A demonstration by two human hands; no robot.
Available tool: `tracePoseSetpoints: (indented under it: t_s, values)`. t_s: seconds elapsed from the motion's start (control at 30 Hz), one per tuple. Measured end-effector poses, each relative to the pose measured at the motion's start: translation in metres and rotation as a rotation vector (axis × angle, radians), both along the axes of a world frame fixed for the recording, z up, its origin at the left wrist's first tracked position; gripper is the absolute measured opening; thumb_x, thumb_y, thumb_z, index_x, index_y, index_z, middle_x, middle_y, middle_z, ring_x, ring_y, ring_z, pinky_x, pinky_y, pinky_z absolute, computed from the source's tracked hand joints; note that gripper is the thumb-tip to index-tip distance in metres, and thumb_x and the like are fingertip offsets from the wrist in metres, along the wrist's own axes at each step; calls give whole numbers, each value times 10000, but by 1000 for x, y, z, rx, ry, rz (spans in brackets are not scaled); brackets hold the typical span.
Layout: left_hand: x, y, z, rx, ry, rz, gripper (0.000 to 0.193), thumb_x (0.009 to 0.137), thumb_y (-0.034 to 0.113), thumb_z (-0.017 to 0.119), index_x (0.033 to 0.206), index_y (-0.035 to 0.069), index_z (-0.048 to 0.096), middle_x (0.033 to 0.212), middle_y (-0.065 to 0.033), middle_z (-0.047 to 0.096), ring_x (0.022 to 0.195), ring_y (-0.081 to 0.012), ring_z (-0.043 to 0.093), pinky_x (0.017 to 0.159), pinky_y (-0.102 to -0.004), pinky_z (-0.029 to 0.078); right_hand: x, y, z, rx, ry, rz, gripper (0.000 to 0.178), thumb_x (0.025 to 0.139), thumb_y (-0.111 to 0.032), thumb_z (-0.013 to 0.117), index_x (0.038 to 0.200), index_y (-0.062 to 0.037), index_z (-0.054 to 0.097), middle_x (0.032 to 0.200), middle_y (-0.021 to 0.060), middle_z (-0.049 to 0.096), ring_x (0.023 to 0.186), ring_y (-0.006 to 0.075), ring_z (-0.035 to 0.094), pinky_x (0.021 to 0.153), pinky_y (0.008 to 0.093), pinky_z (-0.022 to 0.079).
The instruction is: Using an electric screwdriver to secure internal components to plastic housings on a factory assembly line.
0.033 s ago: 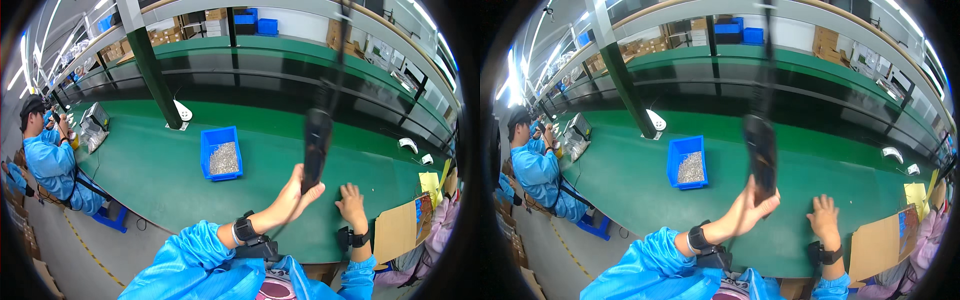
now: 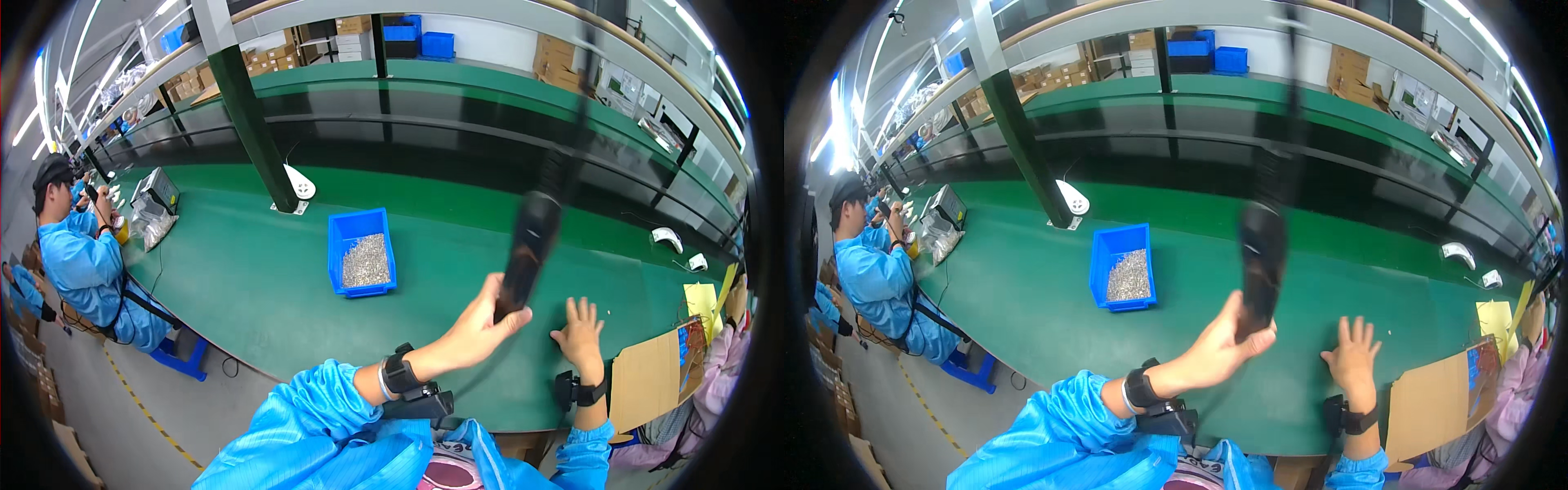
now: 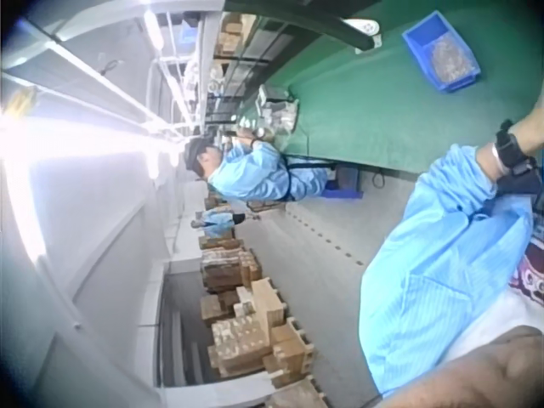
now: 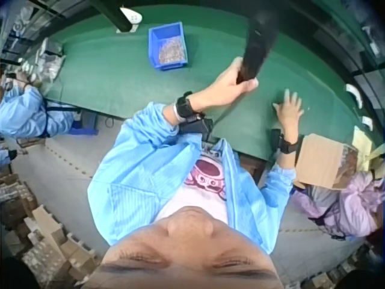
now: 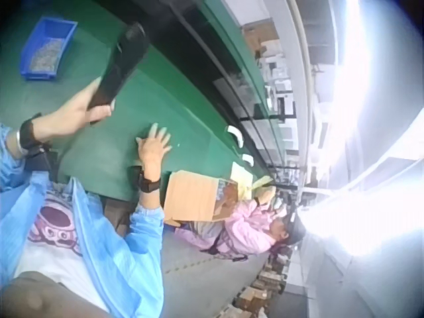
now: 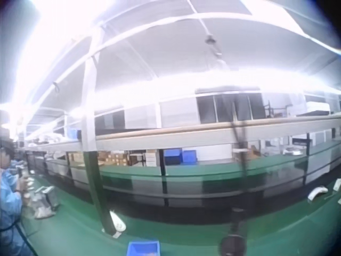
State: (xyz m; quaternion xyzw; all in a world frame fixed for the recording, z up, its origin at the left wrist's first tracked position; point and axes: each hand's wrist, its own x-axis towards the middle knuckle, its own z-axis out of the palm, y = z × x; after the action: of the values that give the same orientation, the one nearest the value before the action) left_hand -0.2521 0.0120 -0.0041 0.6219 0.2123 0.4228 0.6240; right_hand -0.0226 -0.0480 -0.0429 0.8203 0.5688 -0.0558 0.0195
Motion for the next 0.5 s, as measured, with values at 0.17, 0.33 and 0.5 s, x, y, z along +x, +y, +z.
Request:
tracePoseSetpoints:
  t_s: [0.17, 0.33, 0.5]
  values:
    - [-11, 10, 10, 384, 376, -201, 524, 793, 321, 592, 1114, -25, 365, 926, -166, 509, 822, -280, 516, 739, -344, 396, -41, 13, 51, 473, 1679, 392, 745, 768, -333, 629, 1310, 0, 240, 1276, 113, 377, 1171, 248, 383, 988, 368, 269]
    - [-54, 49, 21, 1049, 1132, -360, 463, 689, 268, 659, 1034, 15, 484, 918, -138, 544, 891, -311, 533, 754, -360, 395, -88, 15, 56, 352, 1182, 454, 723, 589, -74, 751, 1185, 8, 350, 880, 125, 600, 793, 170, 579, 694, 298, 451]
    - [-136, 215, 26, 1252, 1499, 509, 214, 675, 60, 555, 887, 71, 524, 780, -68, 522, 790, -238, 546, 667, -343, 419, -100, 25, 29, 727, 1492, 340, 659, 614, 1, 678, 1181, -20, 344, 710, 63, 547, 612, 144, 531, 547, 259, 433]
